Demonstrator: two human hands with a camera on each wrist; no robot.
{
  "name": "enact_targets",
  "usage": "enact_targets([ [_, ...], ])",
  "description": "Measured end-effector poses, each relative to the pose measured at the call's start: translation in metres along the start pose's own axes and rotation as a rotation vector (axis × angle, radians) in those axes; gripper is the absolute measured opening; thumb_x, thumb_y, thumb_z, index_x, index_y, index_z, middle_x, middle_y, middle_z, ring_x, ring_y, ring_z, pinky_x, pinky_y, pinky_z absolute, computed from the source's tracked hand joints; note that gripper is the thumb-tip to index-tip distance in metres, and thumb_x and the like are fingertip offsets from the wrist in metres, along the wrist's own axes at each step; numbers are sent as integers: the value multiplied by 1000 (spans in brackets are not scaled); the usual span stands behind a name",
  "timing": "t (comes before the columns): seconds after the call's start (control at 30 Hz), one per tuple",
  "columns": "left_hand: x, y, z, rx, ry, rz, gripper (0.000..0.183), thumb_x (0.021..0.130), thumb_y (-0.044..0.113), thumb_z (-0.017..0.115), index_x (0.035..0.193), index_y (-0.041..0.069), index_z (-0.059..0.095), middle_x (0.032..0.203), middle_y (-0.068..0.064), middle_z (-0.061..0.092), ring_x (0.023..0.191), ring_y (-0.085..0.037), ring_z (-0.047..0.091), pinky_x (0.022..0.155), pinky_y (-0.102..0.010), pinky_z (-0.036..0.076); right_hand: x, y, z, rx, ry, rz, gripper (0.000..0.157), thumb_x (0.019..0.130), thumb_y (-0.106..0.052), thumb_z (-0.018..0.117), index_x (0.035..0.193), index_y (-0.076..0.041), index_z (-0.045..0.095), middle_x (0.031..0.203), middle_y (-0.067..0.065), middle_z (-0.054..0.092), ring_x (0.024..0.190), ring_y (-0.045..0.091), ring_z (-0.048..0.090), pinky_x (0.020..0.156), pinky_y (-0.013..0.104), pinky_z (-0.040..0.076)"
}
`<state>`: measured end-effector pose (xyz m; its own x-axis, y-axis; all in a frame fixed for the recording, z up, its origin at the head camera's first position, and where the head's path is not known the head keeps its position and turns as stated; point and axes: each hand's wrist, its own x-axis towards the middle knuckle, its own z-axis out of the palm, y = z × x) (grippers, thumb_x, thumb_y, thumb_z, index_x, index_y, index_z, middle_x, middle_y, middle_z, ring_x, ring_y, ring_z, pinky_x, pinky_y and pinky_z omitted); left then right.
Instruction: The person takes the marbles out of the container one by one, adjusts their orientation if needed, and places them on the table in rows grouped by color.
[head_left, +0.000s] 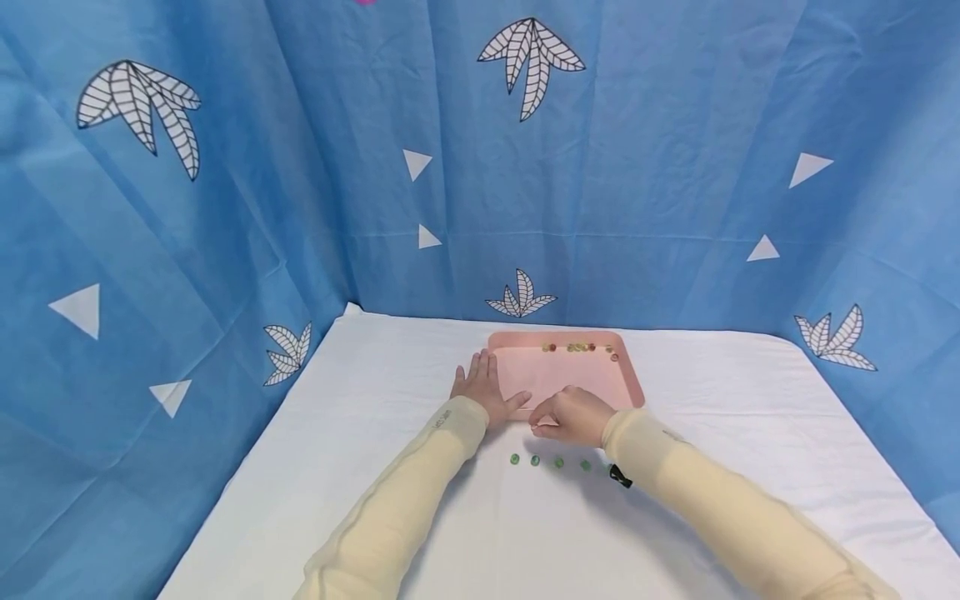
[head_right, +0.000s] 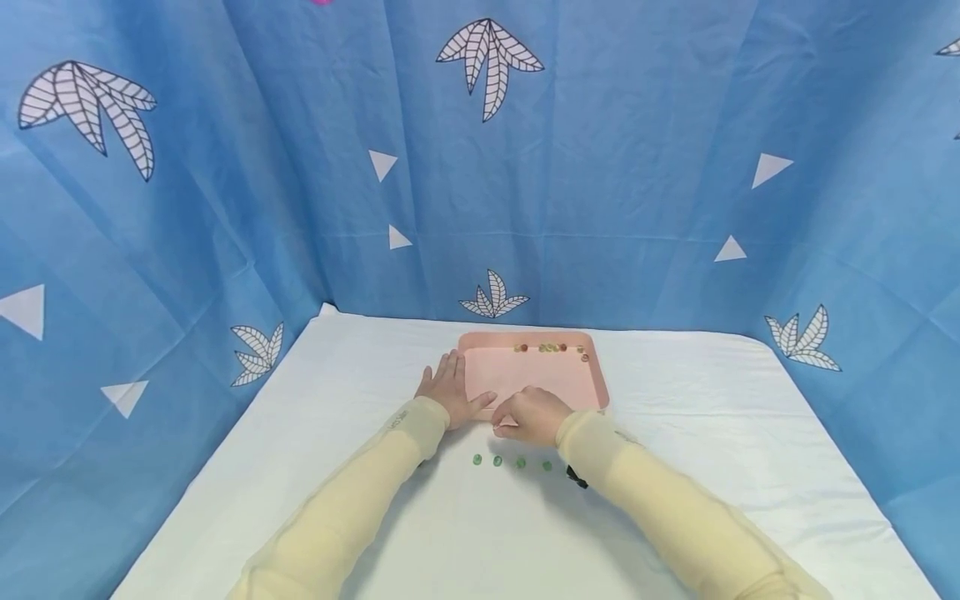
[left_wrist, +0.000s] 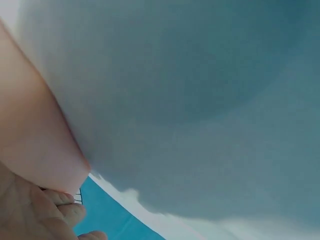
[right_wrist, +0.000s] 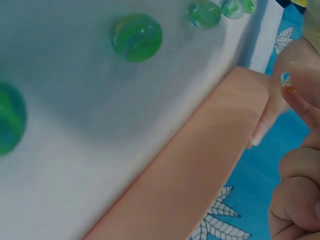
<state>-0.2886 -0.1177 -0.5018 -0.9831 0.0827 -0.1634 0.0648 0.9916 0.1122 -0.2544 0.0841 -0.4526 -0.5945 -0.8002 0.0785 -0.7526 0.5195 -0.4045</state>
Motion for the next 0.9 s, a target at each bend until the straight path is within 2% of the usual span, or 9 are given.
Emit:
enact_targets([
  [0.13,4,-4,-1,-9,-6,17,111,80,86,24,155,7,4,161,-10,1,147,-25,2,117,-51,8,7,0,6,-15,-31,-24,17,87,-21,73,101,-11,76,96,-5,74,74,2,64,76,28,55],
  [0.27,6,-9,-7,-28,25,37,109,82,84,29,155,7,4,161,-11,5,147,-26,5,116,-52,11,14,0,12,-74,-77,-18,17,88,-25,72,101,-15,76,96,-9,73,83,3,67,83,30,55],
  [0.37,8,-14,-10,-34,42,48,109,82,83,32,155,7,4,161,-11,6,147,-26,6,116,-52,14,19,0,17,-107,-110,2,16,88,-27,72,100,-19,77,94,-12,72,83,2,66,85,30,54],
  [0.53,11,-20,-7,-17,14,39,111,80,85,29,155,9,-1,162,-8,2,147,-24,4,116,-52,15,26,-2,22,-126,-143,17,14,87,-27,72,99,-22,77,92,-14,72,83,3,67,84,29,54],
  [0.77,11,-19,-2,-31,45,55,108,82,83,29,155,7,2,161,-9,3,147,-26,4,116,-53,14,30,-5,24,-183,-156,25,13,87,-28,73,98,-24,78,91,-13,73,82,7,67,83,33,55],
  [0.9,11,-18,-1,-17,53,42,105,84,81,29,155,8,4,161,-9,5,147,-25,4,116,-52,12,31,-5,26,-218,-170,31,13,87,-28,73,98,-27,78,93,-15,72,85,7,67,84,32,54],
])
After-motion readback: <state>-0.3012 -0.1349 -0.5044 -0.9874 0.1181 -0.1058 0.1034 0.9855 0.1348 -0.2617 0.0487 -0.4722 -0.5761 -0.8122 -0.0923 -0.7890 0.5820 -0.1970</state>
